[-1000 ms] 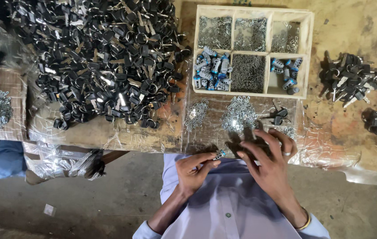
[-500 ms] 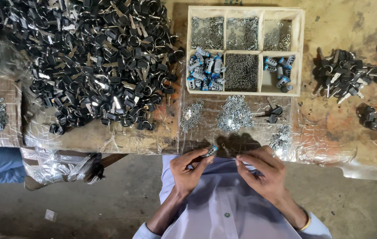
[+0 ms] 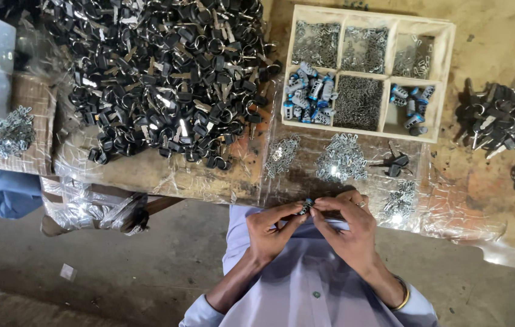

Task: The person picks small blue-and-white components one at a time and places them into compartments of a wooden sorting tray on the workbench, repeating this across the episode while large piles of black plastic parts sit beside the tray. Another worker's arm is occasionally visible sorting at the left side of the bench.

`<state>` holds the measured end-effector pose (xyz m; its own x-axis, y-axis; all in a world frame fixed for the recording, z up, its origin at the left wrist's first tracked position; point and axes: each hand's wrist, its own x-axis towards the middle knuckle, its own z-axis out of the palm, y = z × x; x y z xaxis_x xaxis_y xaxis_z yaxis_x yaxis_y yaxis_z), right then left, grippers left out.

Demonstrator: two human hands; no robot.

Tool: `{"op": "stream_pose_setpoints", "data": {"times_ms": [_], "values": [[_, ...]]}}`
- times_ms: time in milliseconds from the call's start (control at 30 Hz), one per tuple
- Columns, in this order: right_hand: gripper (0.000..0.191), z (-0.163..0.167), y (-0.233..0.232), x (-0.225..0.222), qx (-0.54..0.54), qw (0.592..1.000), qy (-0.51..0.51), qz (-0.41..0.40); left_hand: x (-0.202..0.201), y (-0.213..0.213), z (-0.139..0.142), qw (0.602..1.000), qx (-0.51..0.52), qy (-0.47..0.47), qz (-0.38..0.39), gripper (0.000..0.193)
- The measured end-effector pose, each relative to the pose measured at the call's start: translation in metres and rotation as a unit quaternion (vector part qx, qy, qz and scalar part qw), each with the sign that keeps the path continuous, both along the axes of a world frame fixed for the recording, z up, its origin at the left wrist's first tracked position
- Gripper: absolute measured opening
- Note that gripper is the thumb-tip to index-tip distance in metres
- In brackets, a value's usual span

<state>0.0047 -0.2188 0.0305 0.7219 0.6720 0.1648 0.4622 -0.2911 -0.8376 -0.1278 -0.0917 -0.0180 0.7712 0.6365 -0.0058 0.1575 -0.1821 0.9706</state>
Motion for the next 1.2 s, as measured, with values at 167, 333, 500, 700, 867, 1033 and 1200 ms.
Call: {"op": "stream_pose_setpoints", "data": {"times_ms": [167,333,500,700,867,1033,1200], "values": [[0.024,-0.002,-0.005,0.01,-0.095,0.992,-0.039,0.078,-0.007,0.004,-0.004,0.995,0.078,-0.047,-0.027,0.023],[0.039,-0.007,0.02,0.019,-0.125,0.972,-0.172,0.095,-0.025,0.016,0.001,0.999,-0.027,-0.016,0.024,0.021],[0.051,-0.005,0.032,0.013,-0.167,0.959,-0.213,0.083,-0.036,0.02,0.002,0.992,-0.09,0.003,0.083,0.022],[0.045,-0.013,-0.002,0.007,-0.131,0.954,-0.236,0.132,-0.032,0.019,-0.006,0.99,-0.127,-0.021,0.059,0.023],[0.034,-0.017,-0.04,0.009,-0.099,0.959,-0.223,0.146,-0.024,0.008,-0.008,0.989,-0.147,0.006,0.016,0.022],[0.023,-0.017,-0.042,0.01,-0.012,0.998,-0.029,-0.057,-0.011,-0.004,-0.008,0.987,-0.159,-0.008,-0.02,0.021],[0.023,-0.008,-0.028,0.002,0.033,0.999,0.016,0.017,-0.003,-0.007,-0.008,0.991,-0.132,0.01,-0.036,0.025]]}}
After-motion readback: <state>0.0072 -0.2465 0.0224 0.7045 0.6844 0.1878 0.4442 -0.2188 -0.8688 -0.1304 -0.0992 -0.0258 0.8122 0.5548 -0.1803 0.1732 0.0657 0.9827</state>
